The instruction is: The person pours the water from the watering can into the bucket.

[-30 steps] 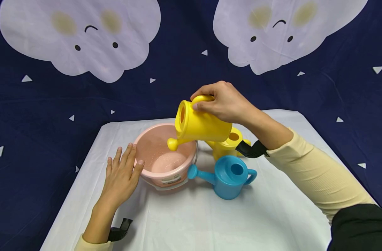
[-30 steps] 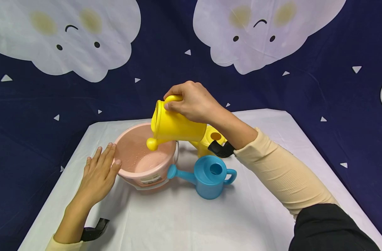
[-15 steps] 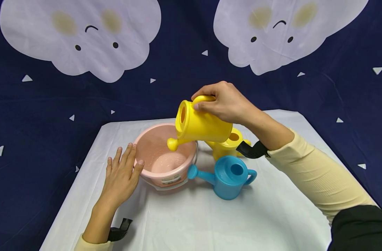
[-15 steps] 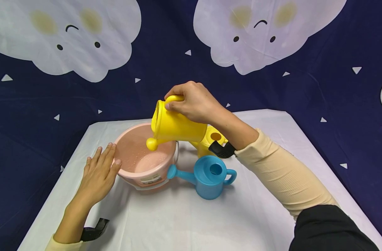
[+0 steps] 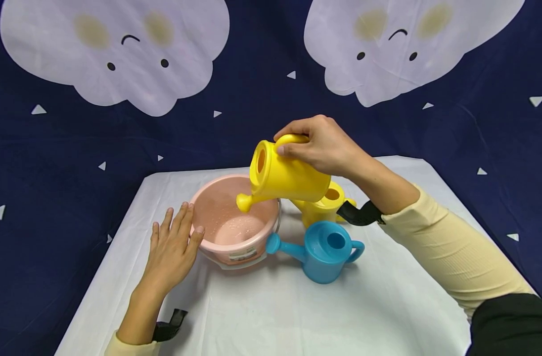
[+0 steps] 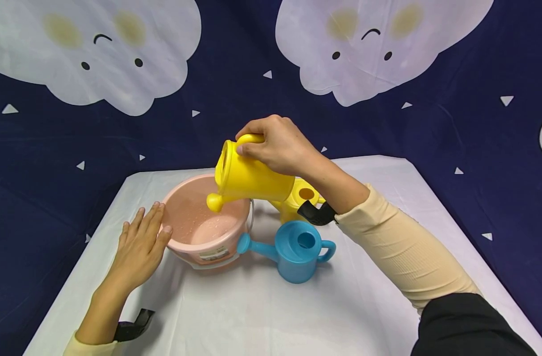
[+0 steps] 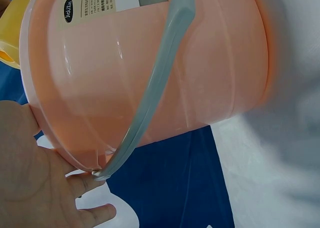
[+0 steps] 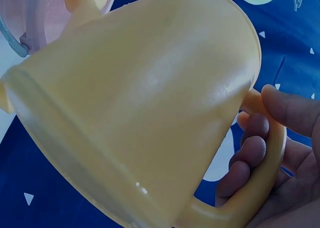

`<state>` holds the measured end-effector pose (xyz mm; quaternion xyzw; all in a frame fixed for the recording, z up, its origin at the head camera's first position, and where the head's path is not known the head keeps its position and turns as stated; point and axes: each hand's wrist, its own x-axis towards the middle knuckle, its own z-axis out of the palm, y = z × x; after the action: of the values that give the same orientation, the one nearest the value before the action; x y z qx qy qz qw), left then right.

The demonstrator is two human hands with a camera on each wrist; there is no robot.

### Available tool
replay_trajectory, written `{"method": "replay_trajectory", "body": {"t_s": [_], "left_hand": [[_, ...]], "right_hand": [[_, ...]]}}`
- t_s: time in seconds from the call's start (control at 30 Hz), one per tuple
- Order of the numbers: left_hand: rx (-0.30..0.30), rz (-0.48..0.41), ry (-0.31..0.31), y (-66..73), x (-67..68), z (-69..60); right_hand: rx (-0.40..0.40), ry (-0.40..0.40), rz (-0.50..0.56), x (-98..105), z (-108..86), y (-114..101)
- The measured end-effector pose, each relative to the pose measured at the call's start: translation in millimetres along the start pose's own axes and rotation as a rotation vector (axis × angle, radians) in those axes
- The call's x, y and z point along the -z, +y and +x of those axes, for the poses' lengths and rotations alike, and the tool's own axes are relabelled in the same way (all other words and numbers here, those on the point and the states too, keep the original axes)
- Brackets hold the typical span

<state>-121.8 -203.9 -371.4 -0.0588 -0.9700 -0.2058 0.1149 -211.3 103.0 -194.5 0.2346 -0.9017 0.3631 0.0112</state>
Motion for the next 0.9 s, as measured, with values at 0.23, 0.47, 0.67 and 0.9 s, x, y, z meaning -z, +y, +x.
{"method": "replay_trajectory", "body": {"t_s": [0.23,0.47,0.67,0.9], "left_hand": [[0.002,0.001,-0.002,-0.1,-0.4,-0.3],[0.000,0.001,-0.004,0.0,-0.5,-0.4],[-0.003,-0.001,-0.002,-0.1,-0.7,-0.4],[-0.002,0.001,-0.010,-0.3,-0.3,-0.4]], "right_hand": [[0.007,0.006,0.014,-0.1,-0.3,-0.5],[0.015,0.011,0.014,-0.4,-1.1,-0.8],[0.017,0.012,0.017,-0.9,-2.3,-0.7],[0.009,0.019,0.028,-0.9,-3.2,-0.1]]}}
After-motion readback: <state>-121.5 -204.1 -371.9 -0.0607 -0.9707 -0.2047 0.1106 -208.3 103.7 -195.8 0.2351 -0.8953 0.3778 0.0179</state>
